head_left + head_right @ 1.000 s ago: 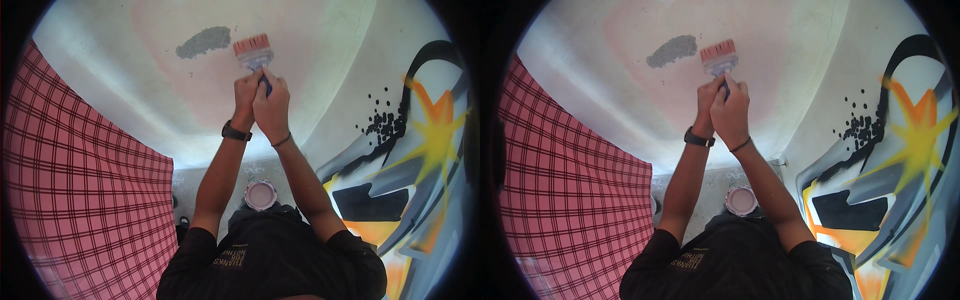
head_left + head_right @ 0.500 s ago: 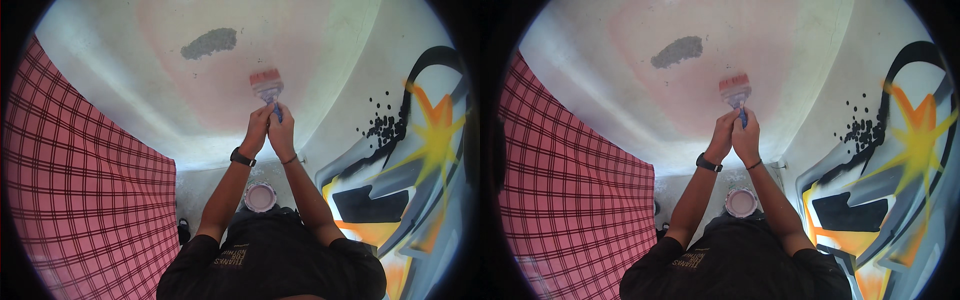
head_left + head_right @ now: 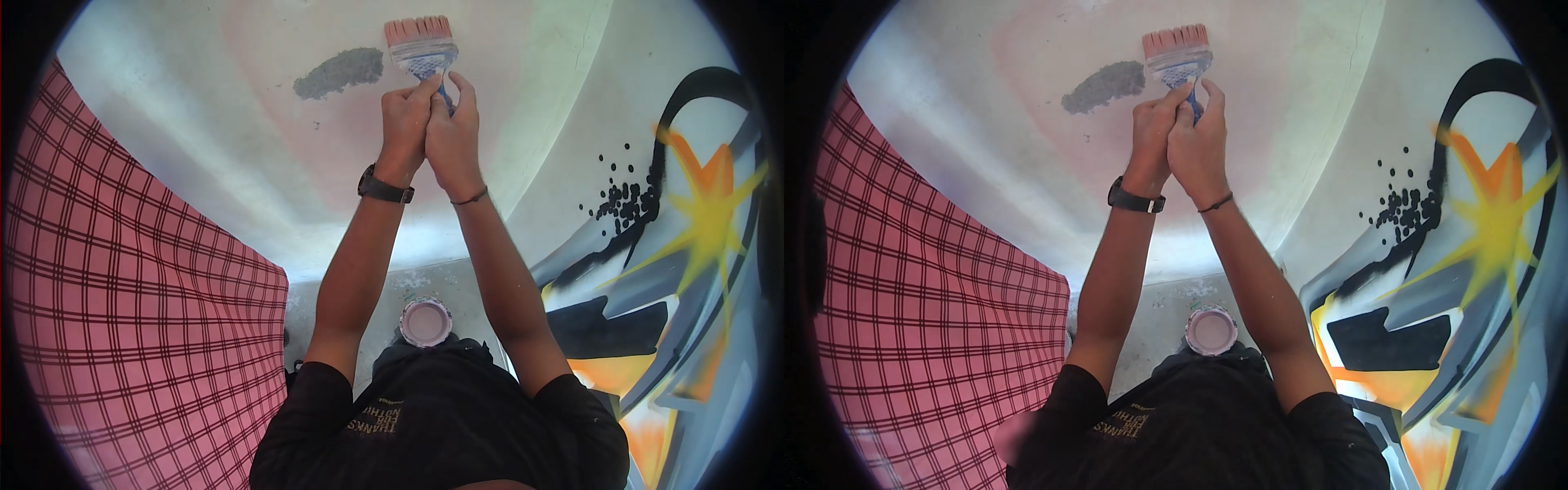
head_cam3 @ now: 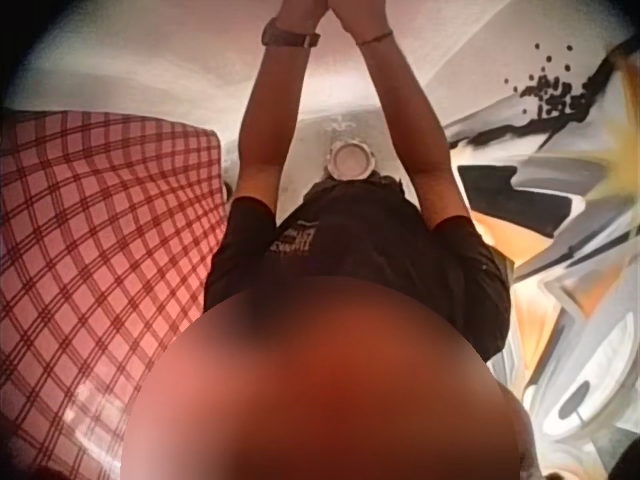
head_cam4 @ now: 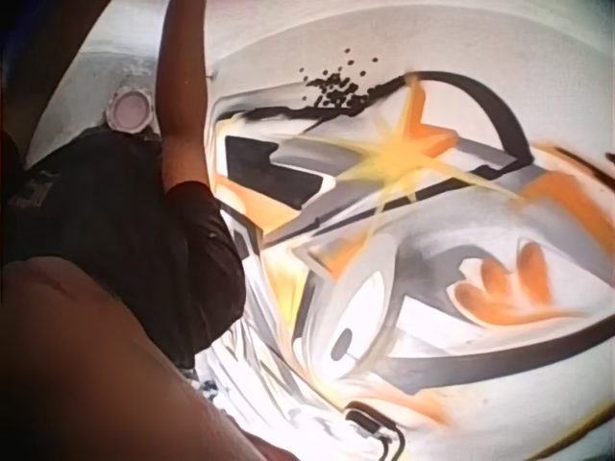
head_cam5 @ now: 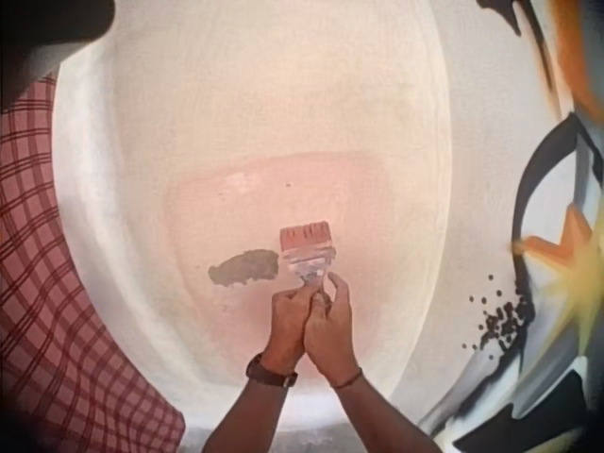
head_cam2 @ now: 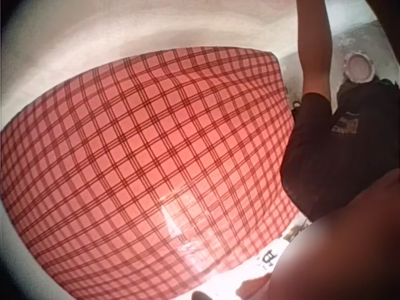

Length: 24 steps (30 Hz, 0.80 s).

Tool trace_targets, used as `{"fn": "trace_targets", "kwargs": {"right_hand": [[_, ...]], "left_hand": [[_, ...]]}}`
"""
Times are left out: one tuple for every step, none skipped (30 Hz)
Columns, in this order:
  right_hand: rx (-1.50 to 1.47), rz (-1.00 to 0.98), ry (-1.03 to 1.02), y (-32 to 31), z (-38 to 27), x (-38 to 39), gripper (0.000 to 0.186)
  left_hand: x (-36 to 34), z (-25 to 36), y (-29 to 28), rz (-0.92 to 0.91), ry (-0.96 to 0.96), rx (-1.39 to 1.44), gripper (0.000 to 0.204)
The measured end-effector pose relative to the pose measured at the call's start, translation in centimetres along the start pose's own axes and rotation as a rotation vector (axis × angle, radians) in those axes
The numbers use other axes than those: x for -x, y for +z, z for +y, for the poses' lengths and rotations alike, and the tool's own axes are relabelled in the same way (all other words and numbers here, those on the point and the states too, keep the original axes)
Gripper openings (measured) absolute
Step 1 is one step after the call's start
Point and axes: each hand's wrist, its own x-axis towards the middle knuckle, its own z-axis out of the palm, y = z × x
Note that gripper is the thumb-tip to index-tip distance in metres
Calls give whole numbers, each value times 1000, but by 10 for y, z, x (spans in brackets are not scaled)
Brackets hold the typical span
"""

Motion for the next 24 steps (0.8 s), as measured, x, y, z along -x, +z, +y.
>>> {"fn": "trace_targets", "kwargs": {"right_hand": [[-29, -3, 20, 3, 5, 3, 38], [-58, -7, 42, 4, 8, 5, 39], [-56, -8, 45, 6, 14, 2, 39], [-50, 5, 35, 8, 20, -4, 38], [-39, 23, 27, 7, 26, -7, 37], [-38, 20, 34, 9, 14, -7, 37], [-229, -53, 241, 5, 0, -9, 36], [-416, -123, 441, 2, -16, -13, 36], [-412, -121, 442, 3, -24, -15, 36], [-468, -89, 476, 6, -30, -17, 36], [-524, -57, 512, 7, -33, -18, 36], [-519, -53, 514, 7, -33, -20, 36], [-530, -57, 501, 7, -32, -22, 36], [-540, -59, 491, 6, -33, -22, 36], [-535, -55, 492, 5, -32, -23, 36], [-531, -61, 495, 5, -33, -25, 36], [-528, -65, 491, 5, -34, -29, 35], [-526, -64, 481, 4, -32, -30, 35], [-518, -76, 486, 3, -25, -29, 36], [-511, -87, 490, 2, -17, -27, 37], [-513, -90, 479, 0, -13, -24, 37], [-488, -97, 457, -3, -10, -20, 37], [-465, -108, 436, -5, -9, -17, 37], [-469, -114, 425, -7, -10, -12, 37]], "left_hand": [[-1, -6, -6, 3, -40, 15, 30], [-1, -8, -8, 8, -80, 30, 29], [-5, -10, -9, 10, -84, 32, 29], [-10, -12, -10, 7, -17, -29, 31], [-14, -16, -10, -2, 44, -88, 32], [-16, -11, -12, 3, 38, -89, 32], [-19, -4, -15, 1, -110, -1, 30], [-23, 3, -15, -7, -253, 91, 28], [-26, 5, -15, -9, -256, 94, 28], [-30, 7, -15, -18, -273, 115, 27], [-31, 6, -15, -26, -292, 135, 26], [-34, 2, -15, -28, -297, 139, 26], [-38, -2, -15, -27, -277, 176, 25], [-39, -4, -13, -26, -260, 214, 24], [-40, -4, -12, -28, -264, 218, 24], [-40, -2, -12, -42, -247, 235, 23], [-40, 0, -9, -60, -224, 253, 23], [-41, -1, -8, -68, -219, 256, 23], [-40, -4, -8, -38, -245, 260, 23], [-39, -9, -9, -8, -272, 263, 23], [-35, -10, -8, -15, -262, 263, 23], [-30, -12, -6, 23, -261, 217, 24], [-26, -12, -4, 64, -259, 170, 26], [-20, -10, 0, 61, -246, 170, 26]]}}
